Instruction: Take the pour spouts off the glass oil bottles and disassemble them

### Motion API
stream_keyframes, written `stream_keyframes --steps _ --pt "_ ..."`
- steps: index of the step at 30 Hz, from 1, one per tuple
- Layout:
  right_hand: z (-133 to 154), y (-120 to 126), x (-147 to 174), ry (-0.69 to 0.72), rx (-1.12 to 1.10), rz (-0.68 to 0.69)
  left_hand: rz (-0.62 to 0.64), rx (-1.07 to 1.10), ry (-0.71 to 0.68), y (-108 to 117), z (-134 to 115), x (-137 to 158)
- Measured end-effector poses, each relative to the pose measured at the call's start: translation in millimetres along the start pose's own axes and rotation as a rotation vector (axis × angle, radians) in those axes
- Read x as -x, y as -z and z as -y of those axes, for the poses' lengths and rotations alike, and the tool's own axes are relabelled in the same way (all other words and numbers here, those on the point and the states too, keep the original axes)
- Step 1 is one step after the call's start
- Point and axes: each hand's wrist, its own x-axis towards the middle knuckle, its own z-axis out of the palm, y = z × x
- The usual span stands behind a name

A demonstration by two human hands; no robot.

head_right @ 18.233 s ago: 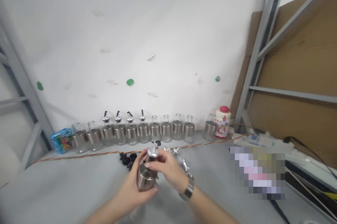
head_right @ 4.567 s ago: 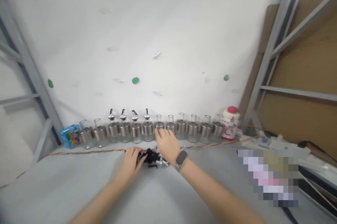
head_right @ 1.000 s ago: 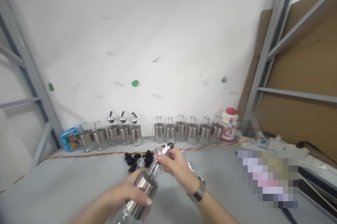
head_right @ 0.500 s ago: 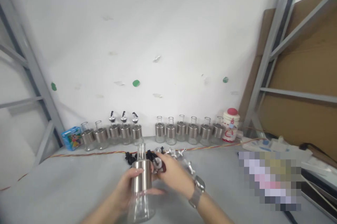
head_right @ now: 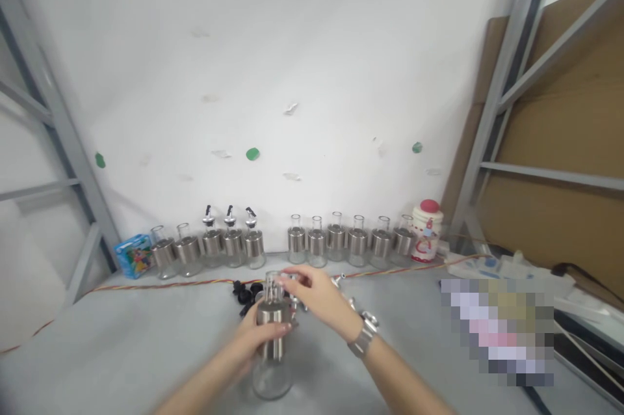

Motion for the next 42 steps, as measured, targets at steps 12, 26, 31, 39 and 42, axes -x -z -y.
stream_keyframes --steps 12,26,31,39,42 --pt "32.4 -6.0 -71.0 0.284 -0.012 -0.353 -0.347 0.098 -0.426 55.2 -33.1 -34.8" --pt "-40.5 -31.3 -166.6 0.142 0.33 -0.464 -0.332 -0.1 -0.284 60.0 -19.9 -43.4" --pt "-29.4 -31.7 -150.3 0.141 0.346 -0.454 -0.337 -0.244 -0.337 53.9 -21.3 -37.0" --pt "-28.8 -31.2 -14.8 0.297 0.354 -0.061 -0.186 -0.663 -0.398 29.6 -3.1 -24.6" --pt "-38.9 -30.8 10.7 0.321 0.294 -0.104 -0.019 -0.759 -0.371 14.8 4.3 -12.7"
